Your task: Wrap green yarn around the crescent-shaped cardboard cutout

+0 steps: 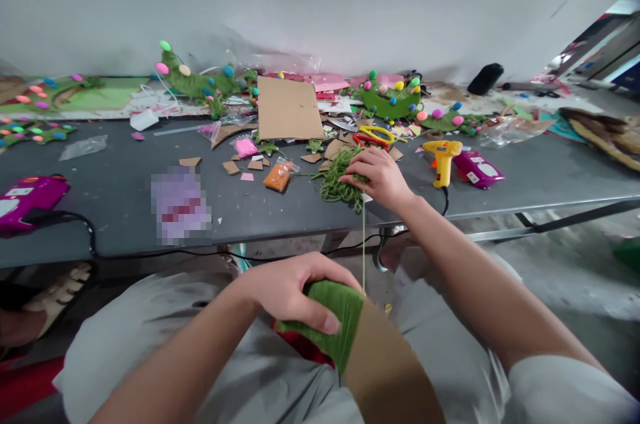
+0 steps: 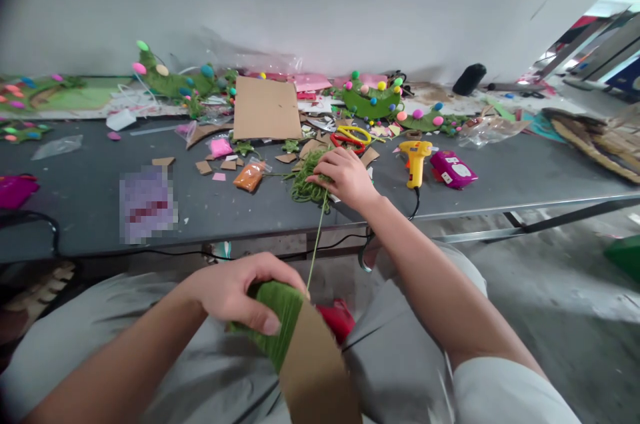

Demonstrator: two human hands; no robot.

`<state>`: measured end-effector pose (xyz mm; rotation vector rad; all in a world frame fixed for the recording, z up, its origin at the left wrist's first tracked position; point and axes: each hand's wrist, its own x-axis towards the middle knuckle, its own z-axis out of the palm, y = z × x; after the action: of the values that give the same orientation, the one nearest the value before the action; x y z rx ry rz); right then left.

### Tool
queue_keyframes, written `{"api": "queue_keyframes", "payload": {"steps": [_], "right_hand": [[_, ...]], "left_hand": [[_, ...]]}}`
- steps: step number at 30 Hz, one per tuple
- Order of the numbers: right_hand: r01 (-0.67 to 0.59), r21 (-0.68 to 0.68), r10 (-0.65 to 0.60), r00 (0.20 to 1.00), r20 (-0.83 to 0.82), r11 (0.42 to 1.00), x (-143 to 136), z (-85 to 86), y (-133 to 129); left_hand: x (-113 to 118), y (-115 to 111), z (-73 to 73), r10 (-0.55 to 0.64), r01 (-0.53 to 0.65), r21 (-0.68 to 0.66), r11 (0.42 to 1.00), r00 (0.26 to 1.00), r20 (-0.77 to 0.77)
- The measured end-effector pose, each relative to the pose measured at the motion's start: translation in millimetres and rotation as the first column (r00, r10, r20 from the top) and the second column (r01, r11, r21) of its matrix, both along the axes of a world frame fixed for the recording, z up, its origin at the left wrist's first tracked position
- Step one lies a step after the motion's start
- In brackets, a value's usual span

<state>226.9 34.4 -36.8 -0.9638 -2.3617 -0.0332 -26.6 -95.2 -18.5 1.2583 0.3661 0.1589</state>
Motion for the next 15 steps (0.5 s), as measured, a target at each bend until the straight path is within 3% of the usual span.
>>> {"api": "queue_keyframes", "payload": {"steps": [4,7,11,15], "right_hand": [[0.084,0.014,-0.084,0.996,-0.017,0.996,6,-3.7,14],[0.218,0.023,-0.219,0.975,0.028,0.976,11,0.2,29],[0.433,0.032,-0.432,0.885,0.175,0.901,17,19.9,64],[0.556,0.019,-0.548,0.812,0.200,0.831,22,49.6,111]], "left_hand": [[-2,-8,5.1,-0.110,0.107,0.087,0.990,0.994,0.026],[-3,-17,8.6,-0.226,0.222,0.092,0.971,0.973,0.037],[-9,-25,12.5,-0.283,0.275,0.152,0.949,0.959,0.032],[-15,-25,15.8,-0.329,0.305,0.236,0.923,0.942,0.065]]}}
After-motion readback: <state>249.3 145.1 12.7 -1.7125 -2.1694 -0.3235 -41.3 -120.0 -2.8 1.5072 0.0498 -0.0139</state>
